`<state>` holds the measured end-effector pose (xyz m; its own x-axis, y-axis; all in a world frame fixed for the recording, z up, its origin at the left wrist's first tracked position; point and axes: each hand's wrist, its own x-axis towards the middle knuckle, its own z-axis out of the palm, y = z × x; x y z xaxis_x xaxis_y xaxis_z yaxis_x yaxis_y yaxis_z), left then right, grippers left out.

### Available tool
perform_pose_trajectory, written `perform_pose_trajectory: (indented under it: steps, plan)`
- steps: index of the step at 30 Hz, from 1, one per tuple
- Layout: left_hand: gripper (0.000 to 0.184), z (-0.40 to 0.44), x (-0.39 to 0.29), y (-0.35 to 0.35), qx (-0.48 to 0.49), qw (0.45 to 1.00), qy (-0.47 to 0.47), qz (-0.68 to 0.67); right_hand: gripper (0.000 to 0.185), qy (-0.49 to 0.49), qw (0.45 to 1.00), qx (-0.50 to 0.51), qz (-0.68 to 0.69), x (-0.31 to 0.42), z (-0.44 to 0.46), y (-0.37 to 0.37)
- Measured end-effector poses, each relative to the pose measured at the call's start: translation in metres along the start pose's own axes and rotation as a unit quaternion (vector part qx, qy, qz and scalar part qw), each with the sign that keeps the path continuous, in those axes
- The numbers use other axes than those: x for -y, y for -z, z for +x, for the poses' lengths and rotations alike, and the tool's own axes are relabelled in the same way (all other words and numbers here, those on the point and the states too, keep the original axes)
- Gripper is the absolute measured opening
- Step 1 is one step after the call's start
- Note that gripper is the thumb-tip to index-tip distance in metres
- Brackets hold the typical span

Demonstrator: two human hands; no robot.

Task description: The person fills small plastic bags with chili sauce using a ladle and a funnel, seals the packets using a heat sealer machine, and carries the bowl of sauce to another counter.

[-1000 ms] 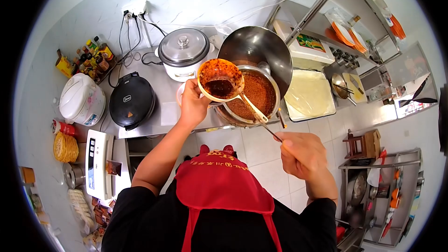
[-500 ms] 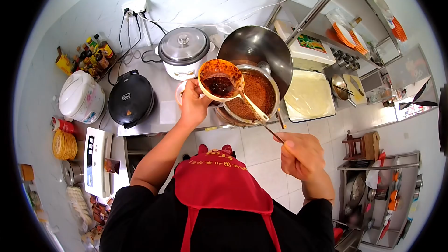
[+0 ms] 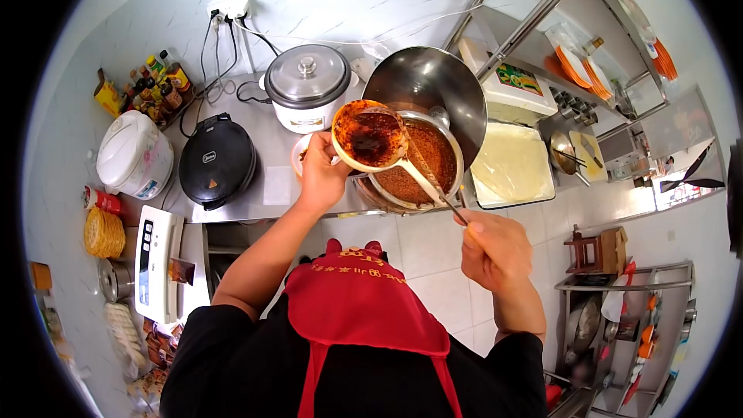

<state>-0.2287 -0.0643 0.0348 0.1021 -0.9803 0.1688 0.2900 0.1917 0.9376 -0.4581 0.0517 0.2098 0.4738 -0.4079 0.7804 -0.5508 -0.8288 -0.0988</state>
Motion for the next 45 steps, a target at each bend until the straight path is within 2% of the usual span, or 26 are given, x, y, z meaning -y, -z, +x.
perform_pose_trajectory:
  steps: [2,5,7,10,13,17,20,22,27,33,35,38,39,41,45]
  plan:
    - [0.034,0.002,0.002,0.002,-0.005,0.999,-0.015,0.029,0.025,0.02,1.0,0.014,0.007,-0.001,-0.002,-0.004]
    - [0.035,0.003,0.01,0.005,-0.019,1.0,0.01,0.022,0.026,0.012,0.999,0.016,0.025,0.011,-0.006,-0.003]
    - [0.035,0.001,0.011,0.004,-0.027,0.996,-0.054,0.073,0.027,0.0,0.999,0.022,0.04,0.017,-0.001,0.003]
    - [0.035,-0.001,0.006,0.001,-0.035,0.993,-0.054,0.101,0.027,-0.011,0.999,0.013,0.041,0.018,0.002,0.005]
    - [0.036,-0.002,0.006,0.0,-0.037,0.995,-0.06,0.063,0.026,-0.013,1.0,0.003,0.025,0.01,0.001,-0.004]
    - [0.036,-0.005,0.004,-0.002,-0.037,0.997,-0.042,0.054,0.025,-0.017,0.999,-0.017,0.035,0.012,0.004,-0.005]
    - [0.036,-0.005,0.005,0.0,-0.022,0.999,-0.037,0.034,0.024,-0.009,1.0,0.007,0.022,0.009,0.0,-0.01]
    - [0.036,-0.003,-0.001,0.0,-0.02,0.999,0.001,0.045,0.024,-0.01,1.0,0.0,0.025,0.011,0.002,-0.008]
    - [0.038,-0.001,-0.008,-0.001,-0.02,0.997,-0.033,0.06,0.023,-0.021,0.999,-0.009,0.032,0.009,0.004,-0.008]
    - [0.039,0.001,-0.016,-0.002,-0.019,0.999,0.002,0.051,0.024,-0.019,0.999,-0.01,0.043,0.009,0.003,-0.001]
    - [0.041,-0.003,-0.02,-0.004,-0.018,0.998,0.001,0.06,0.041,0.016,0.999,0.007,0.046,0.004,-0.001,-0.006]
    - [0.041,-0.002,-0.02,-0.003,-0.017,0.997,0.041,0.065,0.043,0.017,0.999,-0.02,0.045,0.006,-0.003,-0.002]
    - [0.041,-0.002,-0.022,-0.003,-0.004,0.998,0.021,0.055,0.043,0.014,0.999,-0.019,0.047,0.006,-0.004,-0.002]
    - [0.041,-0.004,-0.021,-0.002,-0.008,0.998,0.033,0.057,0.022,-0.011,0.999,0.009,0.046,0.006,-0.003,-0.003]
    - [0.036,-0.003,-0.016,-0.003,-0.004,0.999,0.026,0.034,0.022,-0.016,0.999,-0.005,0.035,0.01,-0.003,0.003]
